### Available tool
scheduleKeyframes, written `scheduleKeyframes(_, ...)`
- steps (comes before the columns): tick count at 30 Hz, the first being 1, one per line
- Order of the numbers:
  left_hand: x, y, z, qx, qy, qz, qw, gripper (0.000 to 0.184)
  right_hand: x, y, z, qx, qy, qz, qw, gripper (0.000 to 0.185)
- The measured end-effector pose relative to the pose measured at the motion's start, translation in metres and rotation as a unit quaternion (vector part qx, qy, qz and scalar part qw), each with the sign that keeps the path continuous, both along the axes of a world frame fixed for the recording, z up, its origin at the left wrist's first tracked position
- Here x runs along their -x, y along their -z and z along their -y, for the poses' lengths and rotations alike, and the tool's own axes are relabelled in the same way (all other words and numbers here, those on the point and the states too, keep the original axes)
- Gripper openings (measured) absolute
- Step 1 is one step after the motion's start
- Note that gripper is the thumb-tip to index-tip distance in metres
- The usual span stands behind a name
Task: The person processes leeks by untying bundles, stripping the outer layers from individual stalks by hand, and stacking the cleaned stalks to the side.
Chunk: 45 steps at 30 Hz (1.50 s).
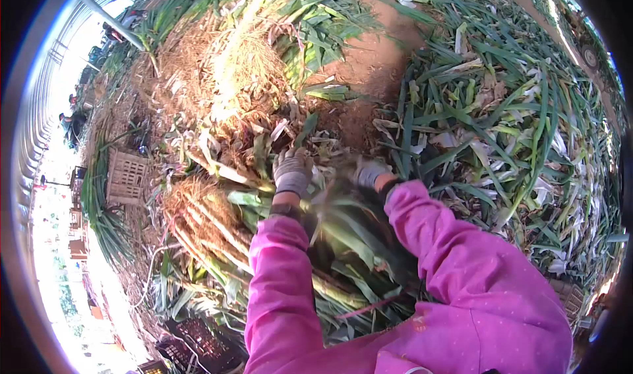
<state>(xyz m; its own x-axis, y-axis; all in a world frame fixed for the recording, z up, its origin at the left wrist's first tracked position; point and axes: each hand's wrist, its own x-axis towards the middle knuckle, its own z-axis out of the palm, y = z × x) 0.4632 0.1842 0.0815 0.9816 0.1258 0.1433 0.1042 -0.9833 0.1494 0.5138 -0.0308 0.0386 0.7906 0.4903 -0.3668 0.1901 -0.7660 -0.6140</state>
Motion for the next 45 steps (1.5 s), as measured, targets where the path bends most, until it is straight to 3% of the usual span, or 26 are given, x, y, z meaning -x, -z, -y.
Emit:
scheduleKeyframes(1, -0.013, 0.007, 0.000, -0.082, 0.036, 0.002, 0.996, 0.040, 0.005, 0.010, -0.004, 0.044, -0.008, 0.007, 0.999, 0.084)
scheduleKeyframes(3, -0.032, -0.004, -0.005, -0.100, 0.038, -0.306, 0.946, 0.042, 0.016, 0.028, -0.013, 0.133, -0.028, 0.018, 0.991, 0.090)
scheduleKeyframes(4, -0.039, -0.005, -0.006, -0.104, 0.041, -0.452, 0.885, 0.044, 0.023, 0.041, -0.007, 0.120, -0.058, 0.027, 0.991, 0.089)
scheduleKeyframes(5, -0.051, 0.004, -0.015, -0.096, 0.055, -0.452, 0.885, 0.043, 0.021, 0.049, -0.003, 0.108, -0.084, 0.041, 0.990, 0.089)
scheduleKeyframes(6, -0.059, 0.020, -0.034, -0.083, 0.066, -0.452, 0.886, 0.042, 0.025, -0.007, -0.006, 0.162, -0.064, -0.002, 0.985, 0.075)
scheduleKeyframes(8, -0.087, 0.069, -0.081, -0.094, 0.057, -0.418, 0.902, 0.038, 0.033, 0.015, -0.010, 0.090, -0.068, -0.070, 0.991, 0.082)
scheduleKeyframes(10, -0.109, 0.088, -0.080, -0.007, 0.003, -0.303, 0.953, 0.034, 0.037, 0.032, -0.020, -0.131, -0.065, -0.089, 0.985, 0.086)
scheduleKeyframes(11, -0.112, 0.107, -0.081, -0.015, -0.016, -0.255, 0.967, 0.035, 0.036, 0.037, -0.034, -0.308, -0.072, -0.075, 0.946, 0.085)
scheduleKeyframes(13, -0.119, 0.141, -0.080, -0.026, -0.054, -0.155, 0.986, 0.036, 0.038, 0.034, -0.031, -0.390, -0.036, -0.109, 0.914, 0.085)
scheduleKeyframes(15, -0.114, 0.058, -0.034, -0.018, -0.137, -0.379, 0.915, 0.037, 0.052, 0.027, -0.004, -0.242, 0.037, -0.176, 0.953, 0.085)
scheduleKeyframes(16, -0.112, 0.046, -0.028, -0.019, -0.133, -0.379, 0.915, 0.035, 0.060, 0.026, 0.004, -0.185, 0.062, -0.192, 0.962, 0.084)
scheduleKeyframes(18, -0.101, 0.049, -0.017, -0.118, 0.175, -0.350, 0.913, 0.031, 0.073, 0.044, -0.001, -0.154, 0.061, -0.141, 0.976, 0.080)
scheduleKeyframes(20, -0.073, 0.060, 0.021, -0.001, -0.120, -0.369, 0.922, 0.031, 0.087, -0.001, 0.005, -0.030, 0.057, -0.162, 0.985, 0.079)
scheduleKeyframes(21, -0.040, -0.002, 0.041, 0.039, -0.051, -0.310, 0.949, 0.028, 0.094, -0.025, 0.008, 0.032, 0.050, -0.174, 0.983, 0.079)
scheduleKeyframes(24, 0.012, -0.035, 0.035, 0.127, -0.168, -0.238, 0.948, 0.042, 0.129, -0.074, 0.024, 0.026, 0.010, -0.095, 0.995, 0.077)
scheduleKeyframes(27, 0.060, -0.063, 0.041, 0.136, -0.186, -0.145, 0.962, 0.046, 0.180, -0.141, 0.042, -0.075, 0.052, -0.142, 0.986, 0.082)
scheduleKeyframes(29, 0.093, -0.128, 0.076, 0.068, -0.141, -0.091, 0.983, 0.047, 0.221, -0.162, 0.057, -0.137, 0.032, -0.085, 0.986, 0.081)
scheduleKeyframes(30, 0.108, -0.152, 0.084, 0.099, -0.102, -0.041, 0.989, 0.046, 0.246, -0.167, 0.064, -0.194, 0.048, -0.068, 0.977, 0.081)
scheduleKeyframes(31, 0.112, -0.181, 0.094, 0.193, -0.088, 0.017, 0.977, 0.042, 0.261, -0.173, 0.072, -0.251, 0.065, -0.045, 0.965, 0.082)
scheduleKeyframes(32, 0.115, -0.210, 0.104, 0.282, -0.065, 0.074, 0.954, 0.039, 0.277, -0.188, 0.083, -0.202, 0.060, -0.040, 0.977, 0.082)
scheduleKeyframes(35, 0.150, -0.322, 0.129, 0.596, -0.113, 0.178, 0.775, 0.019, 0.310, -0.222, 0.099, -0.326, 0.027, 0.059, 0.943, 0.077)
scheduleKeyframes(39, 0.204, -0.353, 0.082, 0.600, -0.113, 0.307, 0.730, 0.017, 0.344, -0.224, 0.074, -0.278, -0.076, 0.116, 0.951, 0.066)
scheduleKeyframes(41, 0.233, -0.350, 0.042, 0.510, -0.084, 0.387, 0.764, 0.017, 0.356, -0.230, 0.042, -0.267, -0.143, 0.061, 0.951, 0.067)
scheduleKeyframes(42, 0.245, -0.351, 0.024, 0.586, -0.120, 0.408, 0.690, 0.018, 0.359, -0.237, 0.026, -0.282, -0.166, 0.014, 0.945, 0.069)
scheduleKeyframes(43, 0.258, -0.337, -0.018, 0.529, -0.139, 0.395, 0.738, 0.020, 0.350, -0.262, 0.013, -0.336, -0.169, -0.078, 0.923, 0.070)
scheduleKeyframes(45, 0.287, -0.275, -0.104, 0.437, -0.209, 0.338, 0.807, 0.034, 0.363, -0.184, -0.053, -0.194, -0.252, 0.098, 0.943, 0.079)
